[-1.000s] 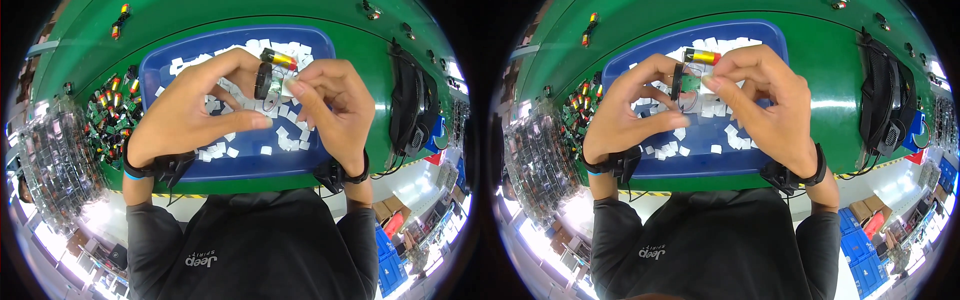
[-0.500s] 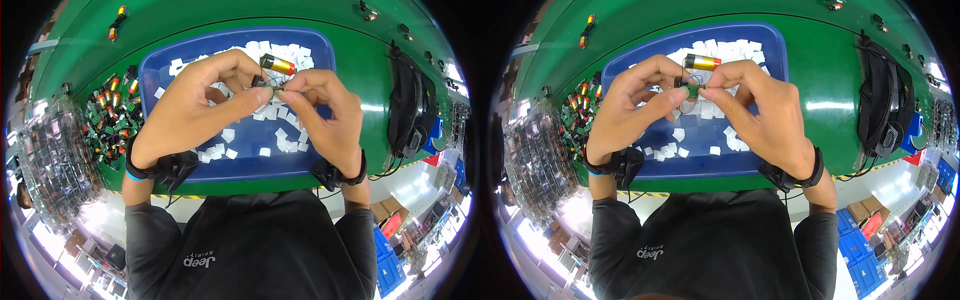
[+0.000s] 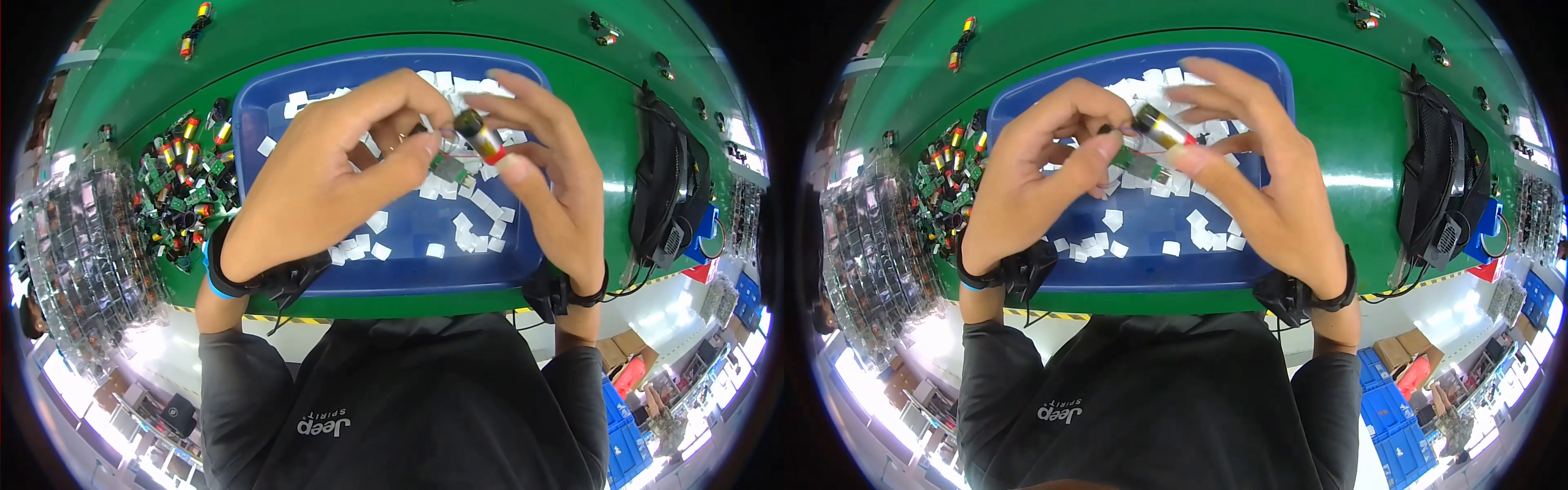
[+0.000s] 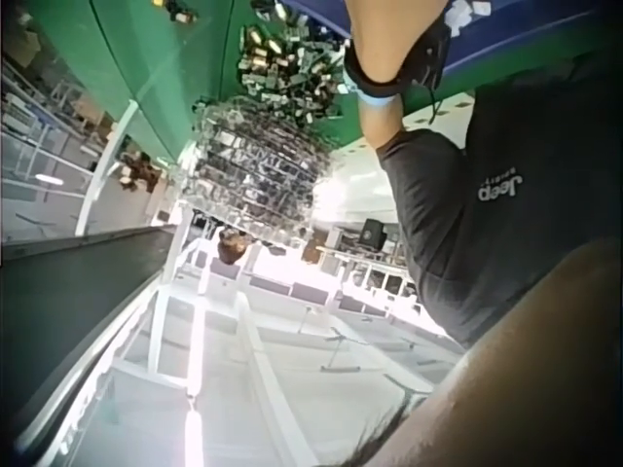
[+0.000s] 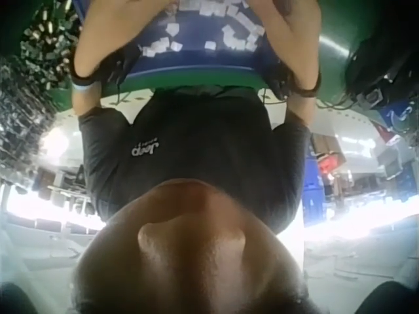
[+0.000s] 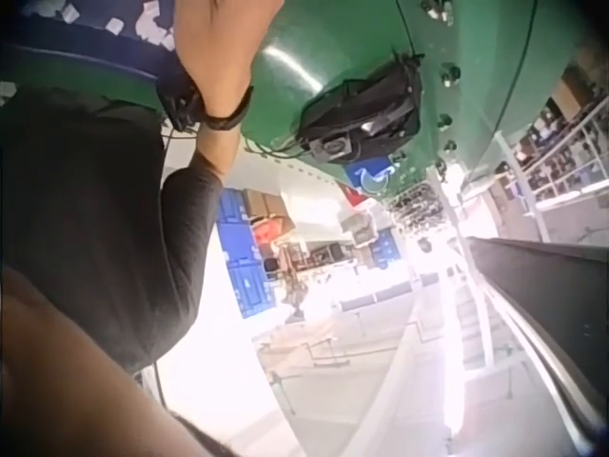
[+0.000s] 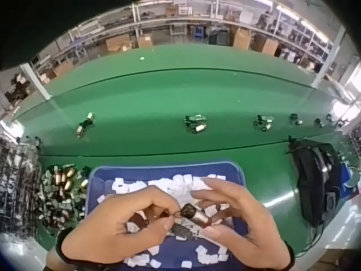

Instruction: The person picks up a circuit board and a battery, joins them together, and applies a white adhesive strip from a tray to the assembly before placing it on the green table.

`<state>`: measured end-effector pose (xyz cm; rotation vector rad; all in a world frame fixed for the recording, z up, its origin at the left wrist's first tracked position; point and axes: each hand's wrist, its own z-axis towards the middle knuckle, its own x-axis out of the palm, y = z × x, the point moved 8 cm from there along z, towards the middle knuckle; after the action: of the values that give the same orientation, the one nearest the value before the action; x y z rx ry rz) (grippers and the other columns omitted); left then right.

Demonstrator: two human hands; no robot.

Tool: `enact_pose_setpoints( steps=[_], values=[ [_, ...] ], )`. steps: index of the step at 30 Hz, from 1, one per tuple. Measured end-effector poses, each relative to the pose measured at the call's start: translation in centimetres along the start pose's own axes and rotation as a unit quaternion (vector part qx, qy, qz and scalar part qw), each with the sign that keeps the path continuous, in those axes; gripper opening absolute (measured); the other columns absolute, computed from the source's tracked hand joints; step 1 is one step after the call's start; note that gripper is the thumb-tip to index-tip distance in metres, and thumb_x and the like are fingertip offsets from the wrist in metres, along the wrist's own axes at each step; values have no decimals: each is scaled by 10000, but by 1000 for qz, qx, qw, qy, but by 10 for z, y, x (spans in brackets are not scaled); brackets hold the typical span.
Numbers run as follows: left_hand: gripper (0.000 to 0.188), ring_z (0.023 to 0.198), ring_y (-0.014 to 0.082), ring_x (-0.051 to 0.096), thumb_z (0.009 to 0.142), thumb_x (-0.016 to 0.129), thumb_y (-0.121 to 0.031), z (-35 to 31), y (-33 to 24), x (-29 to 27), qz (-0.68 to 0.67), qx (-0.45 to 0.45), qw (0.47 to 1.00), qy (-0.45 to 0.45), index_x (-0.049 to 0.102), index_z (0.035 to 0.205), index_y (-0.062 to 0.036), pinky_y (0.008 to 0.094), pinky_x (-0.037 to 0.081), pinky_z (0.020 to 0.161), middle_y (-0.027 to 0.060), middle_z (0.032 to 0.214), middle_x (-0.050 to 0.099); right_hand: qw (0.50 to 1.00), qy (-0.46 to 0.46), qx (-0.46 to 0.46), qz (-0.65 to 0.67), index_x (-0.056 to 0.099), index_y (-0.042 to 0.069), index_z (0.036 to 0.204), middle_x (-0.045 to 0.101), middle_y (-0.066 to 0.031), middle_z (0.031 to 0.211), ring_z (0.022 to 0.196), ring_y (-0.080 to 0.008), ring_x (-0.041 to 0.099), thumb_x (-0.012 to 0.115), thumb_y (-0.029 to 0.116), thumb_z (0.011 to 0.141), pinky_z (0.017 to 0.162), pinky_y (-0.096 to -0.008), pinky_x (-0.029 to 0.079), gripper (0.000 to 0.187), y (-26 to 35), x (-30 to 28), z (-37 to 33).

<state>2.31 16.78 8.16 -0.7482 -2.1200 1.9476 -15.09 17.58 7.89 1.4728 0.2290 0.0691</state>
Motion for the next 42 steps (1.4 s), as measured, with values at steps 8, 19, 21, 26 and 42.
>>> enact_pose_setpoints(
  steps=[8, 19, 21, 26, 42],
  values=[
    [118, 805, 85, 523, 900, 547, -82, -2, 8, 11, 38, -73, 996, 30, 577, 995, -20, 244, 460, 668, 10, 927, 543, 981, 66, -123, -137, 693, 2, 1071, 709, -104, 1061, 906, -197, 654, 812, 0, 775, 776, -294, 523, 320, 9, 11, -7],
    [186, 995, 151, 520, 959, 496, -189, 4, 21, 16, -253, -112, 956, 103, 569, 999, -24, 299, 398, 905, 68, 1056, 588, 903, 91, -337, -251, 685, 25, 943, 739, -104, 941, 881, -261, 626, 867, 10, 665, 801, -382, 541, 332, 41, 24, -21],
    [204, 1005, 150, 532, 976, 497, -195, 5, 22, 15, -253, -104, 959, 78, 581, 1032, -18, 303, 407, 917, 75, 1075, 602, 901, 76, -342, -254, 685, 25, 937, 744, -106, 951, 877, -263, 627, 866, 12, 665, 804, -384, 543, 326, 41, 24, -20],
    [248, 1010, 142, 580, 1010, 523, -152, -3, 15, 11, -166, -97, 980, 55, 604, 1178, 12, 303, 476, 899, 93, 1126, 644, 904, 23, -335, -264, 686, 24, 916, 755, -108, 978, 861, -262, 627, 859, 13, 671, 802, -385, 549, 300, 41, 17, -21],
    [385, 864, 116, 649, 903, 660, 44, -8, 2, 24, 3, -63, 998, 25, 610, 1282, -6, 240, 561, 661, 92, 1104, 672, 843, -60, -397, -357, 751, 25, 868, 716, -57, 921, 797, -222, 591, 733, 39, 527, 631, -304, 514, 342, 44, 17, -25]
  ],
)
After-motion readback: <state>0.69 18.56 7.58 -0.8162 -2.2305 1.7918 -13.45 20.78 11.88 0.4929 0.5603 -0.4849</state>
